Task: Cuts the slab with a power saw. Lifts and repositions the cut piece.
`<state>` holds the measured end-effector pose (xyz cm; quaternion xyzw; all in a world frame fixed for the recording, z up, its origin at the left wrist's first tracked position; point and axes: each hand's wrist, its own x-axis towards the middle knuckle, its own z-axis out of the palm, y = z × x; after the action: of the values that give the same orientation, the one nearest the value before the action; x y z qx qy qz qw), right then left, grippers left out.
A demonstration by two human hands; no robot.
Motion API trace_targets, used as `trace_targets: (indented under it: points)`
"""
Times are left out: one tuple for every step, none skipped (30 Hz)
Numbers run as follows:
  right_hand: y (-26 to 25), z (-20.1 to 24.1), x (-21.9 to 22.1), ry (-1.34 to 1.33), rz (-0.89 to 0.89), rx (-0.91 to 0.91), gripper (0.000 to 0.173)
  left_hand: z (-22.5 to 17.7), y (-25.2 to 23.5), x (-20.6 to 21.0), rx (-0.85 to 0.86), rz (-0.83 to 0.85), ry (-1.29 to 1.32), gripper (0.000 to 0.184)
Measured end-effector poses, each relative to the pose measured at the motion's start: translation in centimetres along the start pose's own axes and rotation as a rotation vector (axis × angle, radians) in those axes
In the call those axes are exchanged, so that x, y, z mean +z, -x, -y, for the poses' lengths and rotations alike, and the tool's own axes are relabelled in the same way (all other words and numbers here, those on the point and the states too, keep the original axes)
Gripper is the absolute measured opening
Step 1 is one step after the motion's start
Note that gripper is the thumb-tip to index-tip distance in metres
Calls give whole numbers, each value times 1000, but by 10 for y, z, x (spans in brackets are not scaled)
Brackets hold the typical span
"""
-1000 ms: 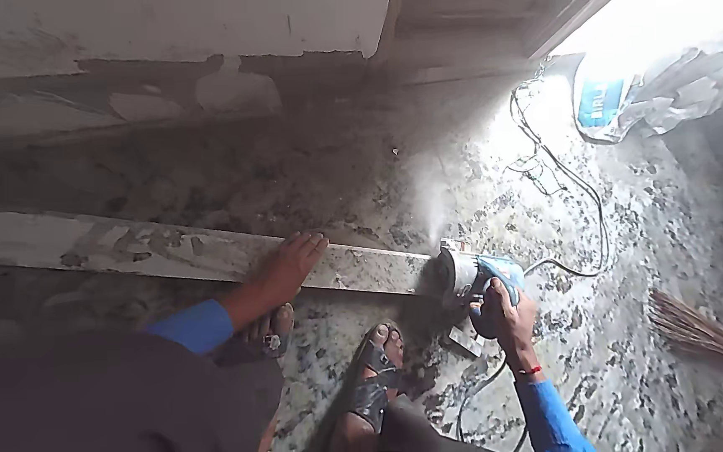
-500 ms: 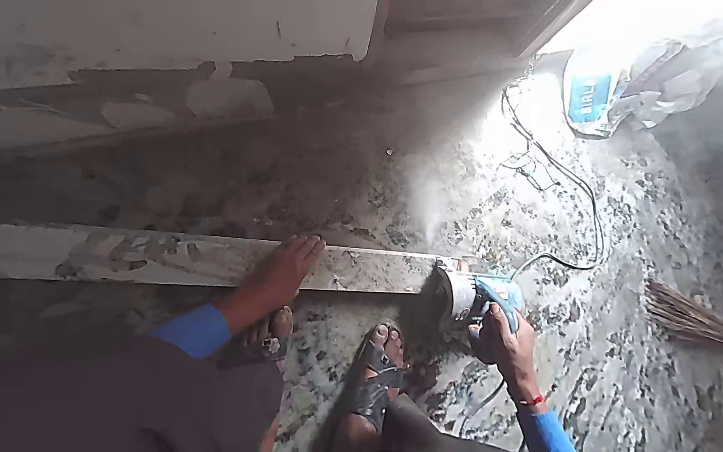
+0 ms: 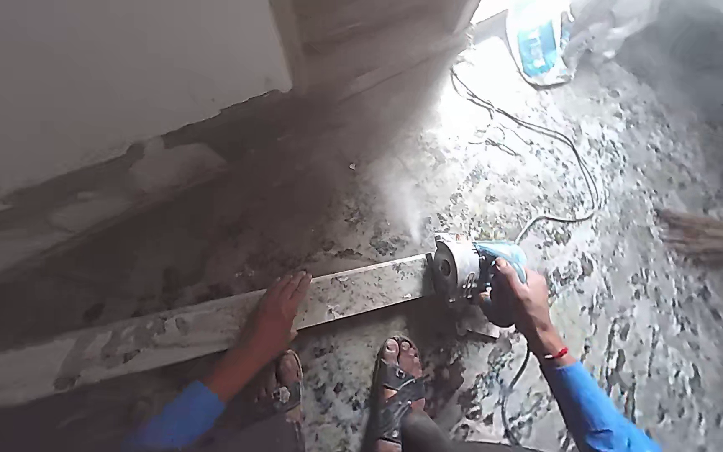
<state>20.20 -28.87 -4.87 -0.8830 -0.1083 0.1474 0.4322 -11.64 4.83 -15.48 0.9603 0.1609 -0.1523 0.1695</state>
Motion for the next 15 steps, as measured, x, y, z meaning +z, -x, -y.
trace_targets:
  points:
    - [-3, 5, -8, -37, 16, 36, 47, -1, 0, 1, 7, -14, -9, 115]
    - [-5, 10, -17, -57, 29, 68, 44, -2, 0, 1, 14, -14, -22, 115]
    - [-6, 13, -26, -61, 39, 92, 42, -2, 0, 0, 18, 2, -35, 115]
    - [-5, 14, -35, -48, 53, 126, 40, -2, -1, -3, 23, 17, -49, 115]
    - [-1, 14, -45, -27, 68, 170, 38, -2, -2, -6, 22, 34, -59, 116]
    - [4, 10, -54, -7, 82, 210, 38, -3, -2, -8, 24, 39, -70, 119]
    - [10, 6, -64, 19, 102, 246, 38, -3, -5, -9, 36, 22, -67, 121]
    - [16, 1, -74, 48, 124, 270, 41, -6, -9, -12, 44, 23, -72, 124]
    - [24, -5, -83, 84, 146, 293, 45, -9, -13, -16, 39, 52, -80, 125]
    - [32, -11, -91, 115, 162, 321, 49, -10, -17, -20, 29, 84, -85, 125]
    - [42, -18, -99, 144, 171, 364, 53, -10, -22, -23, 33, 102, -88, 123]
    - [51, -24, -107, 170, 179, 419, 55, -9, -28, -27, 40, 117, -75, 120]
    - [60, -29, -115, 193, 197, 474, 54, -9, -35, -32, 26, 151, -46, 114]
    - [70, -35, -122, 217, 214, 526, 52, -8, -43, -36, -13, 212, -20, 109]
    - [79, -41, -128, 240, 232, 571, 48, -7, -51, -39, -54, 272, 4, 105]
